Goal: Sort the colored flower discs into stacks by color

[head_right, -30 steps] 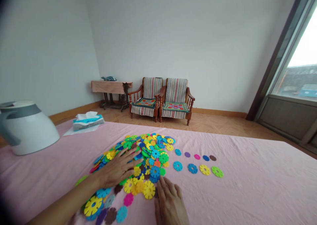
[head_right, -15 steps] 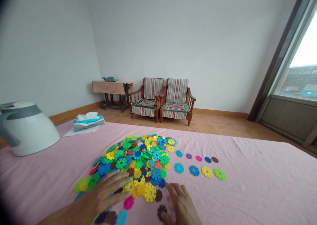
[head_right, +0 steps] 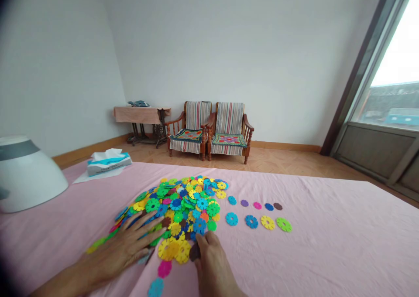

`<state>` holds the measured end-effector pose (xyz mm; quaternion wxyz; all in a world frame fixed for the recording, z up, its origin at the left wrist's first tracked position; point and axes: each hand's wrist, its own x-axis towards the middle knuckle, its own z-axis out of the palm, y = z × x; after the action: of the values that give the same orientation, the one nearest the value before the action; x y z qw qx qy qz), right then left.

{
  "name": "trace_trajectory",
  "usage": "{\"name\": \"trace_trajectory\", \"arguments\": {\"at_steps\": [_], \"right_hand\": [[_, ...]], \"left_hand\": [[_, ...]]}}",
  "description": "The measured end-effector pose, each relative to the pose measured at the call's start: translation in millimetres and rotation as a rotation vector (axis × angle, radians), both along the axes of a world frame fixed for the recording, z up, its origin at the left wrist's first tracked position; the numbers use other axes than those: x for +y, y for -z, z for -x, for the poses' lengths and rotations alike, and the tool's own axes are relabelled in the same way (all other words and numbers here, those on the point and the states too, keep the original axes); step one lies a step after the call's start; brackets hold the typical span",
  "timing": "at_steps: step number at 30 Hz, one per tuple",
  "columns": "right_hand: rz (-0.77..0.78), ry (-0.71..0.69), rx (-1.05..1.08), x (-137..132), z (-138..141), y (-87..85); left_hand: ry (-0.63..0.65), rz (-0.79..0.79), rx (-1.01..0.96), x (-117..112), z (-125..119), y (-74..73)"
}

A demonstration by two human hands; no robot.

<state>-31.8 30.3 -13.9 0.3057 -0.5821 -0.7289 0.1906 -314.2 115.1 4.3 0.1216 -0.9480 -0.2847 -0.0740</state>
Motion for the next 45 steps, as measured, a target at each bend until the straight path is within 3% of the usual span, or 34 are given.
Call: {"name": "trace_trajectory", "arguments": {"at_steps": [7, 10, 13, 16, 20, 25, 31, 35, 38, 41, 45], "right_hand": [[-0.054, 0.008, 0.059, 11, 36, -6.9], [-0.069, -0.027, 0.03, 10, 29, -13.5], [-0.161, 0.028, -0.02, 9, 9, -15.0], [-0.224, 0.136, -0.108, 16, -10, -3.0], [-0.171, 0.22, -0.202, 32, -14, 25.4], [-0.091, 0.188, -0.207, 46, 4, 41.7], [-0.062, 0.144, -0.124, 55, 39, 33.4], [-0.119, 0.056, -0.091, 53, 49, 24.2], [-0.179, 0.023, -0.076, 50, 41, 16.8], [-0.244, 0.102, -0.08, 53, 23, 11.1], [-0.264, 0.251, -0.207, 72, -10, 4.8]], "left_hand": [[-0.097, -0.044, 0.027, 25, 8, 8.1], [-0.114, -0.038, -0.008, 27, 6, 4.7], [-0.086, -0.031, -0.105, 18, -3, -2.0], [-0.007, 0.013, -0.162, 0, -23, -8.3], [0.108, 0.132, -0.103, -22, -52, -14.7], [0.104, 0.165, -0.039, -20, -59, -13.1], [0.093, 0.077, -0.064, 0, -44, -3.6], [0.063, 0.003, -0.088, 0, -38, -3.8], [-0.013, -0.014, -0.134, -12, -46, -7.4], [-0.049, 0.015, -0.17, -29, -65, -3.0], [0.112, 0.105, -0.196, -41, -90, 19.9]]}}
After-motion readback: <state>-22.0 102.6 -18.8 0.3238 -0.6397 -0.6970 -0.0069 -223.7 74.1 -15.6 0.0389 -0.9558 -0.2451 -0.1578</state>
